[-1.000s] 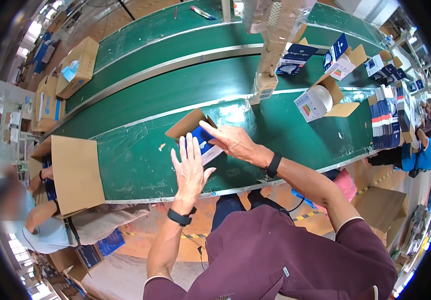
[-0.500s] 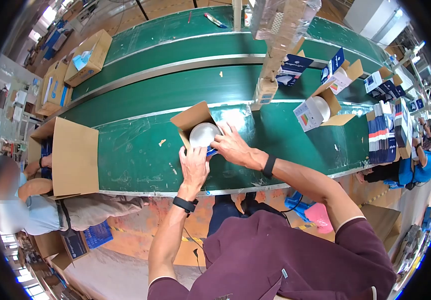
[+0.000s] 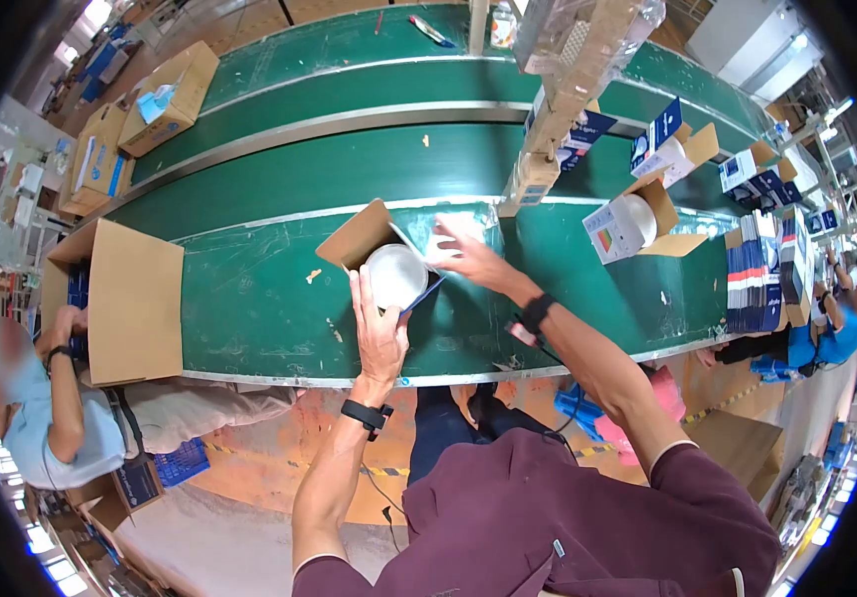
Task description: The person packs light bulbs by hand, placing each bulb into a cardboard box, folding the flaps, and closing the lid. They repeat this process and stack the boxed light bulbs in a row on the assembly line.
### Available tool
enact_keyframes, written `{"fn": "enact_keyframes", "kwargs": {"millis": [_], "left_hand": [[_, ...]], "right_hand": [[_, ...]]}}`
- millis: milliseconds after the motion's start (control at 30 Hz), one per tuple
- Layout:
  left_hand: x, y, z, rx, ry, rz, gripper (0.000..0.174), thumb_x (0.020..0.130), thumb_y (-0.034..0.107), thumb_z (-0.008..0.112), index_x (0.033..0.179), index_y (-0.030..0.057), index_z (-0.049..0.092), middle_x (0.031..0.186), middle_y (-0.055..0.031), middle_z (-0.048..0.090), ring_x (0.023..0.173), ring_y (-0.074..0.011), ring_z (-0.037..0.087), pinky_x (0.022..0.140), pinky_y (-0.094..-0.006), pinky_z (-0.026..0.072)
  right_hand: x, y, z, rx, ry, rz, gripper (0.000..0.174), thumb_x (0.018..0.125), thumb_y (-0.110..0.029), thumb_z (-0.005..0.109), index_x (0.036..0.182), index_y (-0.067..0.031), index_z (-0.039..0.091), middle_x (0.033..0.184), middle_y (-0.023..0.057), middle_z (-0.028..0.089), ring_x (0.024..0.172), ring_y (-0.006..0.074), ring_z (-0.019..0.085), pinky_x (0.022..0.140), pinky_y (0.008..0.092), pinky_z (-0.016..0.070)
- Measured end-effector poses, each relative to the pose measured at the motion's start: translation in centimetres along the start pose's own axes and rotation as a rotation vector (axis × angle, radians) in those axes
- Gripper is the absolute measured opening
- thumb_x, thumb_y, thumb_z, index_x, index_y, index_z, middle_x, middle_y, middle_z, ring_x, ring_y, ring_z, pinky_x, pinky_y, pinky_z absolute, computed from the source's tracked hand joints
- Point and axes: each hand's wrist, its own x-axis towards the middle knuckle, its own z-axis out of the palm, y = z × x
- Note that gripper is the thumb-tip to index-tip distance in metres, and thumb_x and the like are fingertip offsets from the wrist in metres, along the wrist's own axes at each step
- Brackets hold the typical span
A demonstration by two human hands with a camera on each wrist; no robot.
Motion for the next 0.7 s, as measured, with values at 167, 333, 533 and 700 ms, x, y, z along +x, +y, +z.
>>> {"fn": "enact_keyframes", "kwargs": {"millis": [167, 333, 533, 700], "left_hand": [[-0.3, -4.1, 0.0, -0.222, -0.109, 0.138, 0.024, 0.079, 0.008, 0.088, 0.095, 0.002, 0.072, 0.166, -0.0332, 0.031, 0.148, -0.0502, 0.043, 0.115, -0.0488, 0.0472], [0.9, -7.8, -1.0, -0.155, -0.39, 0.404, 0.067, 0.075, 0.03, 0.092, 0.134, 0.0112, 0.067, 0.158, -0.0166, 0.053, 0.149, -0.0416, 0.045, 0.122, -0.0567, 0.0377], [1.5, -9.3, -0.9, -0.206, -0.467, 0.355, 0.079, 0.077, 0.012, 0.086, 0.15, 0.0094, 0.054, 0.155, -0.0113, 0.056, 0.15, -0.0377, 0.044, 0.125, -0.0569, 0.031], [2.1, -9.0, -1.1, -0.401, -0.454, 0.247, 0.082, 0.081, 0.012, 0.086, 0.153, 0.0065, 0.048, 0.147, -0.015, 0.062, 0.138, -0.0394, 0.057, 0.117, -0.0498, 0.0445]], "right_hand": [[2.4, 2.7, 3.3, 0.213, -0.239, 0.233, 0.108, 0.085, -0.045, 0.087, 0.162, 0.0062, 0.031, 0.154, 0.0284, 0.052, 0.134, 0.0353, 0.059, 0.11, 0.0429, 0.0491], [-0.6, 0.1, 5.1, 0.14, -0.115, 0.262, 0.1, 0.088, -0.039, 0.087, 0.161, 0.0063, 0.036, 0.148, 0.0284, 0.057, 0.126, 0.0315, 0.064, 0.107, 0.0412, 0.051], [4.1, -5.7, 0.7, 0.363, -0.014, 0.125, 0.058, 0.112, -0.043, 0.051, 0.155, -0.0042, 0.053, 0.16, 0.0128, 0.053, 0.141, 0.0237, 0.053, 0.116, 0.0409, 0.0437], [7.0, -8.4, 1.3, -0.3, -0.698, -0.024, 0.064, 0.095, -0.059, 0.072, 0.141, -0.0148, 0.069, 0.157, 0.0163, 0.054, 0.142, 0.035, 0.052, 0.119, 0.05, 0.0409]]}}
